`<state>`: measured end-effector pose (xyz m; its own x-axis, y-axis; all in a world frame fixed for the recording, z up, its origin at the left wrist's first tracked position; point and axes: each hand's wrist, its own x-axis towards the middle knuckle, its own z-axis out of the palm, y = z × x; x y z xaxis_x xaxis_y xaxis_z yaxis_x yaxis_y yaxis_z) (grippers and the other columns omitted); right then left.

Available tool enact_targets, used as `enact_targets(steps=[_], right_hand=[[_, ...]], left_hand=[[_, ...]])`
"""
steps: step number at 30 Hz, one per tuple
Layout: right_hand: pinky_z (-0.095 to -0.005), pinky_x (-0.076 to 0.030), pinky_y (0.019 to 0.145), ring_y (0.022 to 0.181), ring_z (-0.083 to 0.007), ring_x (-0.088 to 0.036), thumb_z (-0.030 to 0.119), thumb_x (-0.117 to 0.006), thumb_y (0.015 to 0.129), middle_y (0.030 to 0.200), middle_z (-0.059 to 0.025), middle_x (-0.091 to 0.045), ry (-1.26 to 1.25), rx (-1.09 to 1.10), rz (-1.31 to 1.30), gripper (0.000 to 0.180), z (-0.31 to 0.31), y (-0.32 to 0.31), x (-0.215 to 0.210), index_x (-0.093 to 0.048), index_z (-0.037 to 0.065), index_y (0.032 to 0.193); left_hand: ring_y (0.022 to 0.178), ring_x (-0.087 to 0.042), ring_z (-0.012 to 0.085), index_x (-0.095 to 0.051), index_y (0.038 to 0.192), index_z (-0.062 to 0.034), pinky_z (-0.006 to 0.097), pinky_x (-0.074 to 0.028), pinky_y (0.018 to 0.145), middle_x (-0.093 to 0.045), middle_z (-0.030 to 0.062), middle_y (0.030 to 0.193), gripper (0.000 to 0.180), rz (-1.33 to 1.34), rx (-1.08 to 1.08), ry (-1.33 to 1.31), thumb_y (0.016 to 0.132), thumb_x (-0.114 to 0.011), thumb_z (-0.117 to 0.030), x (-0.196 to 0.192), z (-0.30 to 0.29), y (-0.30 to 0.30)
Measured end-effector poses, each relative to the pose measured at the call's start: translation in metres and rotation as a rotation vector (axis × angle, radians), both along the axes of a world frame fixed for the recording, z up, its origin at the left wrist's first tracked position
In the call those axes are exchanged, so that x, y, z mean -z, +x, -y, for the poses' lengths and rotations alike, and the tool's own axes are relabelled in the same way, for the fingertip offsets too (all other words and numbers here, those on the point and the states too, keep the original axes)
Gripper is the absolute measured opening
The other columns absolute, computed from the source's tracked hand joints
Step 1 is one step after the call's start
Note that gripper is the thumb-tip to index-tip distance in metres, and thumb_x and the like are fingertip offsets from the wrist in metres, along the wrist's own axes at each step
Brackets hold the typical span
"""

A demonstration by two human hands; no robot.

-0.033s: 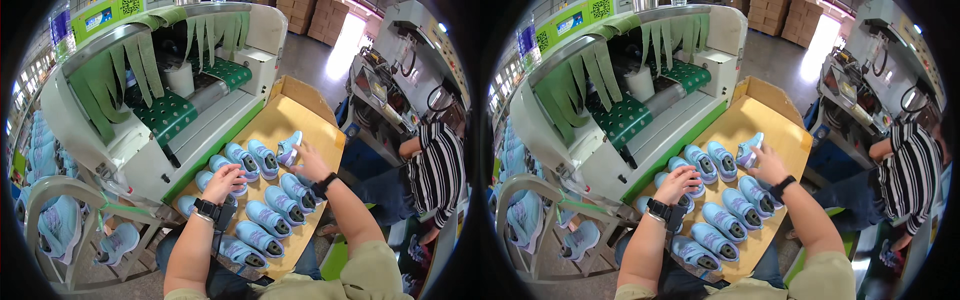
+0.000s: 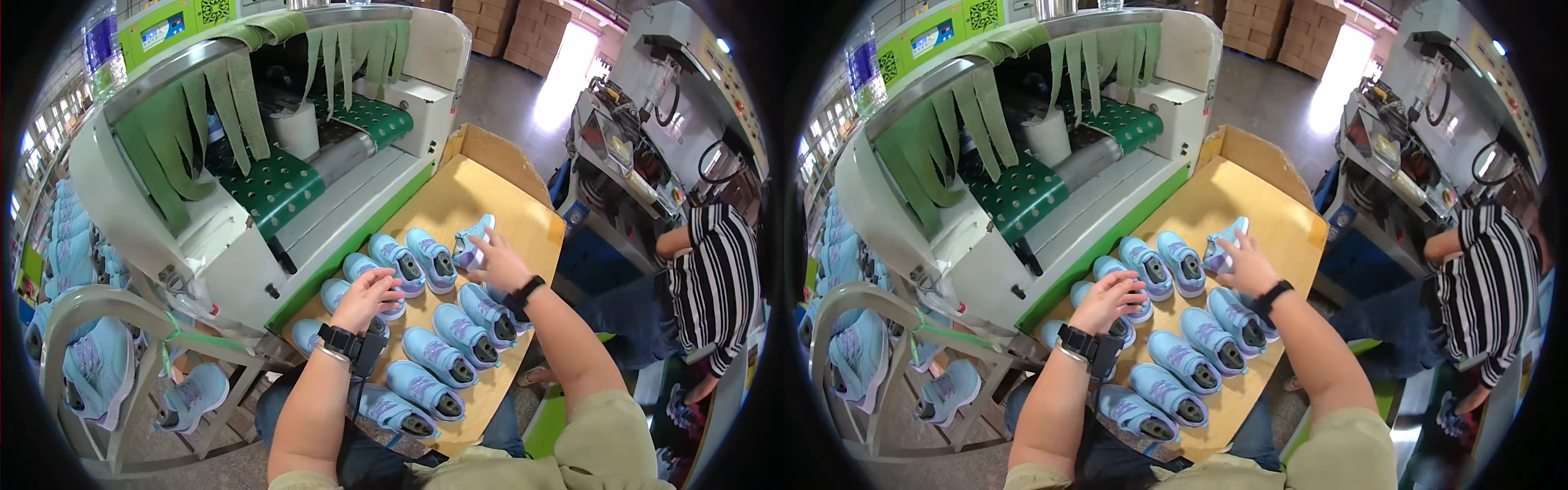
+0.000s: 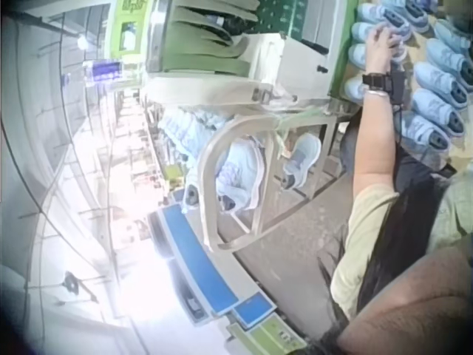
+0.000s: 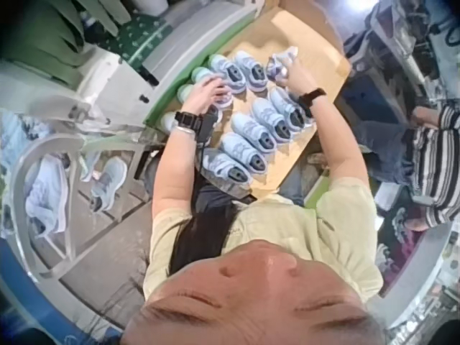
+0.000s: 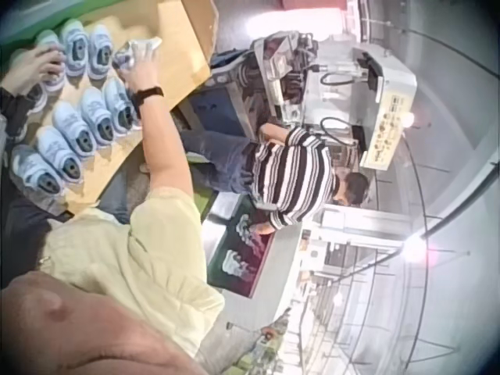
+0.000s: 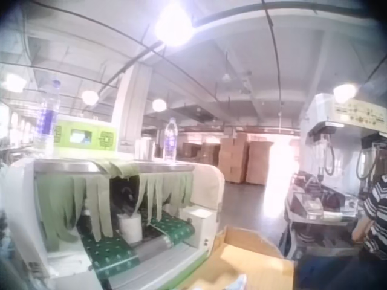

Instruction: The person picks up light blue sneakers from a wooden table and places them onto a moving conveyor belt. They handle the shoes one at a time, arranging them in rows on the table before feeding them into the machine. The shoes travel along the belt and disappear into the machinery.

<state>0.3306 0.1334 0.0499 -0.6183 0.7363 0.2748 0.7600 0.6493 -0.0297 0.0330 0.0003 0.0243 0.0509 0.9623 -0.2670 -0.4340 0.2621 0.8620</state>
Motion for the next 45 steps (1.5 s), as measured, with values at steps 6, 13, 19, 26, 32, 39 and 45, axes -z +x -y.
enact_targets(steps=[6,13,19,26,32,39,45], right_hand=[[-0.052,-0.049,0.095,0.119,-0.0457,-0.052,0.017,-0.08,0.07,0.135,-0.0243,-0.05,-0.176,0.064,0.254,0.067,-0.051,-0.023,0.031,-0.052,0.009,0.13],[-0.0346,-0.054,0.081,0.098,-0.0231,-0.063,0.012,-0.075,0.082,0.113,-0.0109,-0.06,-0.611,0.162,-0.932,0.046,-0.015,-0.018,-0.055,-0.051,0.005,0.12],[-0.0355,-0.049,0.097,0.122,-0.0225,-0.055,0.017,-0.074,0.088,0.136,-0.0121,-0.052,-0.737,-0.309,-0.801,0.05,0.087,-0.013,-0.109,-0.05,0.004,0.13],[-0.04,-0.039,0.106,0.129,-0.0301,-0.048,0.023,-0.069,0.089,0.135,-0.0185,-0.054,-0.617,0.432,-0.57,0.062,0.09,0.107,0.007,-0.043,0.006,0.142],[-0.0357,-0.049,0.095,0.114,-0.029,-0.06,0.017,-0.07,0.086,0.127,-0.0213,-0.058,-0.541,0.403,-0.698,0.073,0.086,0.097,0.04,-0.034,0.01,0.149],[-0.0306,-0.046,0.095,0.114,-0.0179,-0.055,0.012,-0.066,0.089,0.127,-0.0122,-0.055,-0.17,-0.082,-0.948,0.059,-0.01,-0.026,-0.115,-0.04,0.006,0.142],[-0.0374,-0.046,0.099,0.117,-0.0354,-0.058,0.017,-0.065,0.088,0.133,-0.024,-0.053,-0.048,-0.215,-0.826,0.063,-0.108,-0.202,-0.174,-0.04,0.019,0.145]], left_hand=[[0.101,-0.065,0.0222,-0.049,0.132,-0.0013,0.034,-0.055,0.083,-0.063,0.013,0.118,0.037,0.063,0.027,0.036,0.101,-0.055,-0.021,0.005,-0.002,-0.003],[0.126,-0.053,0.0277,-0.038,0.146,-0.0064,0.043,-0.044,0.104,-0.053,0.0171,0.137,0.061,0.375,0.23,-0.01,0.102,-0.046,-0.048,-0.008,0.002,0.02],[0.123,-0.056,0.0361,-0.034,0.149,-0.0164,0.053,-0.051,0.092,-0.05,0.0138,0.143,0.083,0.616,0.228,0.097,0.09,-0.039,-0.073,-0.051,0.026,0.062],[0.1,-0.061,0.0198,-0.042,0.141,-0.0012,0.027,-0.051,0.075,-0.052,0.014,0.137,0.07,0.478,-0.114,0.422,0.099,-0.042,-0.058,-0.079,-0.002,-0.037],[0.138,-0.042,0.0309,-0.038,0.143,0.004,0.042,-0.04,0.113,-0.044,0.0184,0.147,0.047,0.501,-0.364,0.554,0.105,-0.044,-0.024,-0.074,-0.007,-0.073],[0.136,-0.046,0.0291,-0.042,0.142,0.0008,0.043,-0.041,0.112,-0.046,0.0172,0.147,0.043,0.515,-0.365,0.513,0.105,-0.042,-0.022,-0.064,-0.003,-0.081],[0.141,-0.038,0.0333,-0.042,0.141,0.0006,0.047,-0.036,0.114,-0.037,0.0206,0.153,0.043,0.584,-0.301,0.502,0.103,-0.044,-0.02,-0.056,0.0,-0.077]])
